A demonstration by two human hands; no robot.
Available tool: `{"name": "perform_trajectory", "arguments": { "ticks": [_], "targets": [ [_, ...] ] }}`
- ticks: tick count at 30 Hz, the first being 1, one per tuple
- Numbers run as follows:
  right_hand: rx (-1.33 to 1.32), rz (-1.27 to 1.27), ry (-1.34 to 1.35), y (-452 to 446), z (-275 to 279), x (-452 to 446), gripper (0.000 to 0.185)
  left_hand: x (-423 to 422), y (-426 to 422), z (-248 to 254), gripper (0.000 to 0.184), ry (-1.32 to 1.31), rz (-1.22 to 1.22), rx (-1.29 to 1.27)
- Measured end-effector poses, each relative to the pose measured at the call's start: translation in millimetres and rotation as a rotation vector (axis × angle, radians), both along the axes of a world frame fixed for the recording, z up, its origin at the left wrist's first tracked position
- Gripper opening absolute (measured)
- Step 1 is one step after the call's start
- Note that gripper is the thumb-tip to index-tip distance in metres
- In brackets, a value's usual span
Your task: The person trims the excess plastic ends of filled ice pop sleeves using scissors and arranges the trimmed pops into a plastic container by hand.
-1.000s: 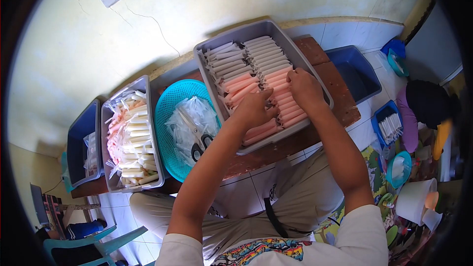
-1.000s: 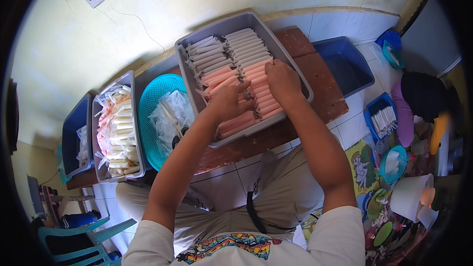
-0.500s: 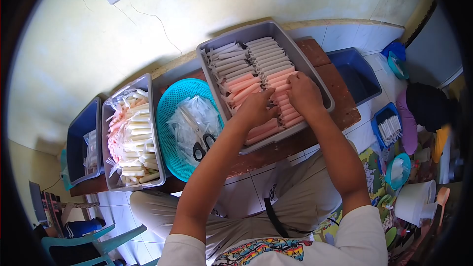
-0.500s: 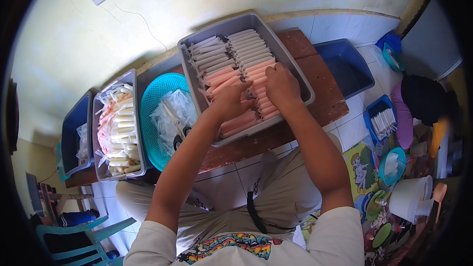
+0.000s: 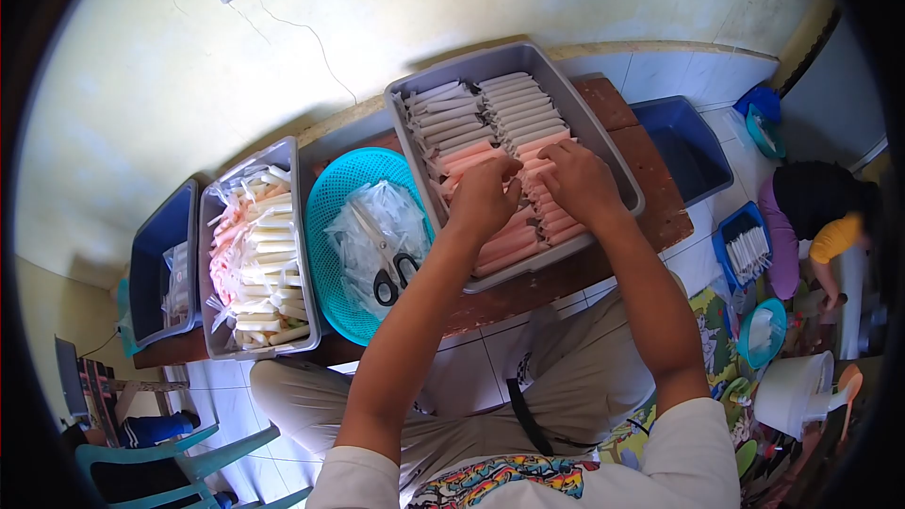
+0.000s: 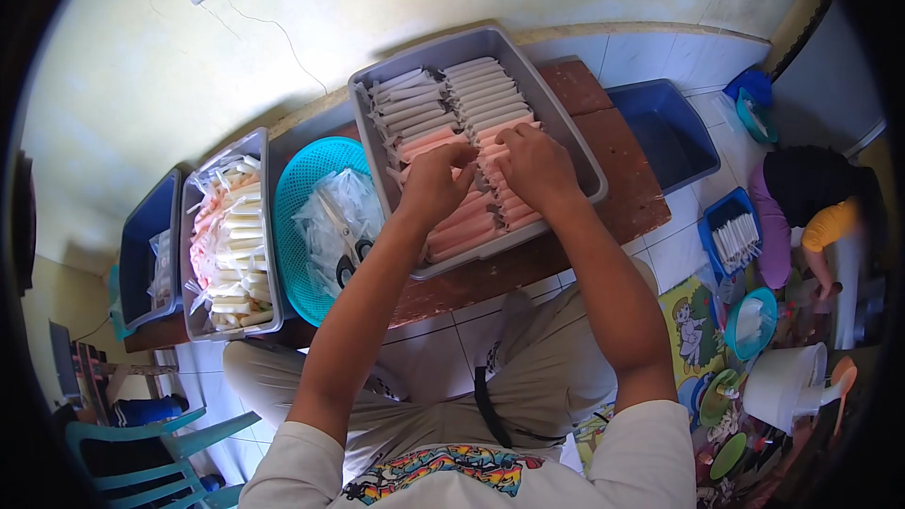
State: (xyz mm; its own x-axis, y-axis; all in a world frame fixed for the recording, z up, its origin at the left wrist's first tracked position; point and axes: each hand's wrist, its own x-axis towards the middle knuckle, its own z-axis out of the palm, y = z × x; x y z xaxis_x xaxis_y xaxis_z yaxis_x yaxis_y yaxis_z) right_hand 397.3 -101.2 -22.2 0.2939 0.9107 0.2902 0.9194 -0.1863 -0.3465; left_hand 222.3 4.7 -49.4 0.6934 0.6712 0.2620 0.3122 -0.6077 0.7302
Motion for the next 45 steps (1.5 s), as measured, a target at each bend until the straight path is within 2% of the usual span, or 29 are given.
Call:
{"name": "perform_trajectory", "arguments": {
  "ticks": [2,7,9,10,12,13,15,21,23,26,33,37,43,45],
  "targets": [
    [0.040,0.187,0.025,1.2,-2.1,0.2,0.026,-2.6,-1.1,1.7,0.031,-0.016,0.024,0.031],
    [-0.031,0.261,0.140,3.1,-1.8,-6.5,0.021,-15.7,-20.4,12.7,0.029,0.043,0.100,0.129],
    [-0.055,0.299,0.169,2.8,-5.0,-9.0,0.020,-27.3,-28.3,12.9,0.028,0.257,0.079,0.218],
    [-0.064,0.304,0.146,2.0,-3.8,-10.1,0.018,-31.5,-31.8,13.0,0.028,0.266,0.079,0.218],
    [-0.066,0.312,0.129,3.8,-5.9,-9.6,0.017,-36.3,-35.5,14.2,0.023,0.459,0.087,0.386],
    [-0.110,0.322,0.144,4.6,-8.3,-7.8,0.018,-37.1,-36.6,14.4,0.023,0.467,0.088,0.387],
    [-0.157,0.335,0.157,6.1,-9.1,-8.2,0.020,-35.9,-39.3,15.3,0.018,0.655,0.029,0.453],
    [-0.263,0.299,0.121,4.6,-8.3,-13.2,0.023,-32.6,-44.9,18.5,0.012,0.746,-0.029,0.405],
    [-0.356,0.306,0.034,6.3,-8.5,-17.1,0.028,-32.5,-47.1,20.6,0.012,0.739,-0.026,0.396],
    [-0.454,0.290,0.094,9.1,-11.0,-17.6,0.027,-32.6,-48.2,24.4,0.012,0.746,-0.034,0.385],
    [-0.418,0.302,0.056,6.7,-9.7,-20.8,0.033,-31.6,-46.9,28.3,0.016,0.767,-0.053,0.298],
    [-0.398,0.334,0.065,5.8,-8.3,-18.5,0.026,-31.5,-46.4,25.0,0.022,0.704,-0.008,0.282],
    [-0.402,0.374,0.133,4.1,5.6,-21.5,0.024,-35.8,-47.0,33.3,0.028,0.507,0.049,0.252],
    [-0.366,0.396,0.133,4.1,4.4,-19.5,0.023,-36.9,-44.2,33.4,0.028,0.232,0.118,0.156]
  ]
}}
